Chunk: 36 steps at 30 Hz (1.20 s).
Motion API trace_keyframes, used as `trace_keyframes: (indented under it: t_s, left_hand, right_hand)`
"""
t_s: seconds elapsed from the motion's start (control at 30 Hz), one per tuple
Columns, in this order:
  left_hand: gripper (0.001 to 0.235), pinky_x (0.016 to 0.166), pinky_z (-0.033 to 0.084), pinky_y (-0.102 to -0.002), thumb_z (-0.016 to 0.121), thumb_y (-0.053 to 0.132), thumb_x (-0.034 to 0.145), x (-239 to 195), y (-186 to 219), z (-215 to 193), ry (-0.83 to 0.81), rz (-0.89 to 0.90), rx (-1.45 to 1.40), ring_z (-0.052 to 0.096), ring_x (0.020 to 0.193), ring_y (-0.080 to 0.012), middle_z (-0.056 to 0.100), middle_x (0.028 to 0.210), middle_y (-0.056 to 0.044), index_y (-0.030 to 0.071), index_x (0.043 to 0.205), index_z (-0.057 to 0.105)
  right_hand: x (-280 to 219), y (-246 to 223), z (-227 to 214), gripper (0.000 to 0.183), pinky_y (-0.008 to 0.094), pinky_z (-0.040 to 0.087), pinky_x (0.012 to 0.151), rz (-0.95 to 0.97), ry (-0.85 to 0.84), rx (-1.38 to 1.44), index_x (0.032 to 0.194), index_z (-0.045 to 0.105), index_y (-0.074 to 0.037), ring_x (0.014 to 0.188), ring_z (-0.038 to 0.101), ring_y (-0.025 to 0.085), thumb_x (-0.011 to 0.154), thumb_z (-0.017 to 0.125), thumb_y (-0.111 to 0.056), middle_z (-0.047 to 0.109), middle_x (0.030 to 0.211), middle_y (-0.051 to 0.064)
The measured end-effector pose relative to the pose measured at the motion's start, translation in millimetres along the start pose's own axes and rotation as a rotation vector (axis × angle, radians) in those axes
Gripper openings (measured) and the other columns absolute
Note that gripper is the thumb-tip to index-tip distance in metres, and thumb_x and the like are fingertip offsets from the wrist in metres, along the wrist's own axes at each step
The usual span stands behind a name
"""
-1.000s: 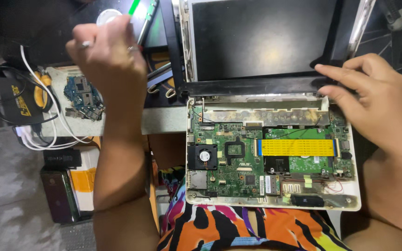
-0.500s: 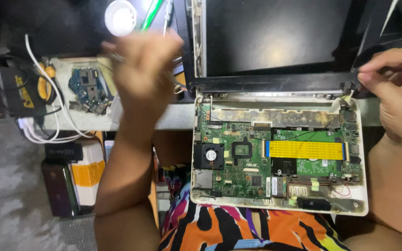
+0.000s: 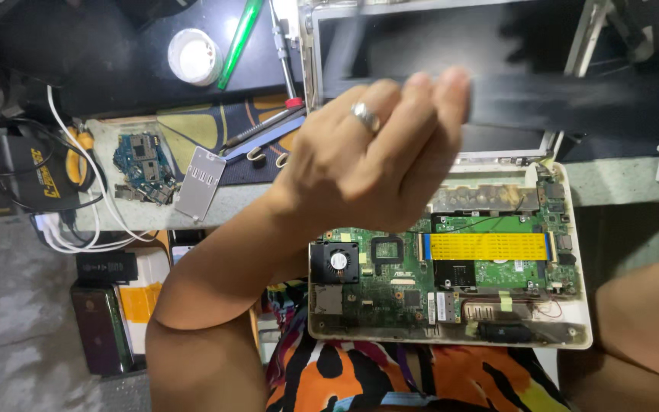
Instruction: The person assembles a laptop by securing the screen bezel with a screwdriver, attaching the screen cover, and closing the device. The person uses a screwdriver to fasten screws around the screen bezel, then aligns and snaps the black screen cover into place before closing the laptop.
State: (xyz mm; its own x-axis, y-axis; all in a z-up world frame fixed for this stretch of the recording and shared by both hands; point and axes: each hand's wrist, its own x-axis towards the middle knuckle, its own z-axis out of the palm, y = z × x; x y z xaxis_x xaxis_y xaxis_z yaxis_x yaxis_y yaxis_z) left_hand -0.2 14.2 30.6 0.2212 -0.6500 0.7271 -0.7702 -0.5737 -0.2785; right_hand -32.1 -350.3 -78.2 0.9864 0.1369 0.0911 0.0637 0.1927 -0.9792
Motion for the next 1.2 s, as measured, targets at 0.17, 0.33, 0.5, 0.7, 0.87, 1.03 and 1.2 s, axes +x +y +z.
trace_keyframes:
  t_s: [0.17,0.33,0.5,0.7,0.87,1.03,1.2]
  left_hand:
    - [0.029,0.075,0.054,-0.032,0.067,-0.001,0.103,28.4,7.7,2.4,0.089,-0.402,-0.38,0.066,0.09,-0.0207,0.06,0.106,-0.007,0.005,0.13,0.06]
    - [0.03,0.076,0.055,-0.034,0.073,0.006,0.103,29.5,10.0,38.3,0.146,-0.473,-0.521,0.067,0.091,-0.025,0.06,0.116,-0.005,0.009,0.13,0.059]
    - [0.025,0.073,0.056,-0.028,0.072,0.005,0.104,31.9,8.2,69.1,0.191,-0.527,-0.608,0.068,0.086,-0.0185,0.062,0.106,-0.003,0.011,0.125,0.06]
    - [0.015,0.059,0.053,-0.024,0.071,0.005,0.109,34.0,18.7,80.5,0.418,-0.782,-1.223,0.066,0.067,-0.0075,0.068,0.086,-0.001,0.008,0.118,0.06]
    - [0.025,0.065,0.06,-0.023,0.075,0.011,0.098,5.2,32.2,66.2,0.282,-0.789,-1.193,0.072,0.081,-0.0107,0.07,0.096,-0.006,0.006,0.113,0.055]
    - [0.025,0.088,0.066,-0.032,0.07,0.01,0.106,-33.2,24.8,19.1,0.06,-1.04,-1.591,0.073,0.095,-0.0165,0.071,0.113,-0.014,0.003,0.126,0.058]
    - [0.047,0.085,0.065,-0.033,0.071,0.002,0.099,-76.2,12.9,5.3,0.127,-1.308,-1.559,0.073,0.098,-0.0171,0.072,0.116,-0.015,0.0,0.143,0.053]
  right_hand:
    - [23.5,-18.7,44.9,0.043,0.05,0.059,0.101,-0.009,-0.042,0.114,0.149,0.033,-0.007,0.117,0.065,0.031,0.114,0.057,-0.012,0.054,0.138,0.017]
    - [30.0,-23.1,72.0,0.07,0.05,0.06,0.099,0.044,-0.023,0.092,0.166,0.013,-0.006,0.114,0.067,0.037,0.116,0.06,-0.013,0.054,0.14,0.023]
    - [53.6,-31.9,77.0,0.072,0.044,0.06,0.097,0.056,-0.077,0.188,0.168,0.017,-0.006,0.112,0.071,0.033,0.115,0.065,-0.018,0.059,0.136,0.021]
    - [57.2,-34.3,81.2,0.067,0.044,0.063,0.093,0.051,-0.053,0.271,0.165,0.024,-0.006,0.103,0.07,0.025,0.114,0.067,-0.012,0.061,0.123,0.014]
    - [41.0,-13.0,61.6,0.062,0.04,0.059,0.08,-0.017,0.153,0.211,0.161,0.027,-0.006,0.087,0.064,0.023,0.115,0.064,0.009,0.062,0.106,0.017]
    - [14.6,11.8,0.2,0.021,0.036,0.058,0.082,-0.018,0.231,0.236,0.128,0.044,-0.001,0.084,0.063,0.023,0.117,0.061,0.007,0.062,0.101,0.015]
    - [-0.1,31.9,-43.6,0.006,0.033,0.052,0.081,-0.006,0.318,0.08,0.113,0.053,0.004,0.081,0.059,0.02,0.118,0.057,0.001,0.06,0.104,0.015]
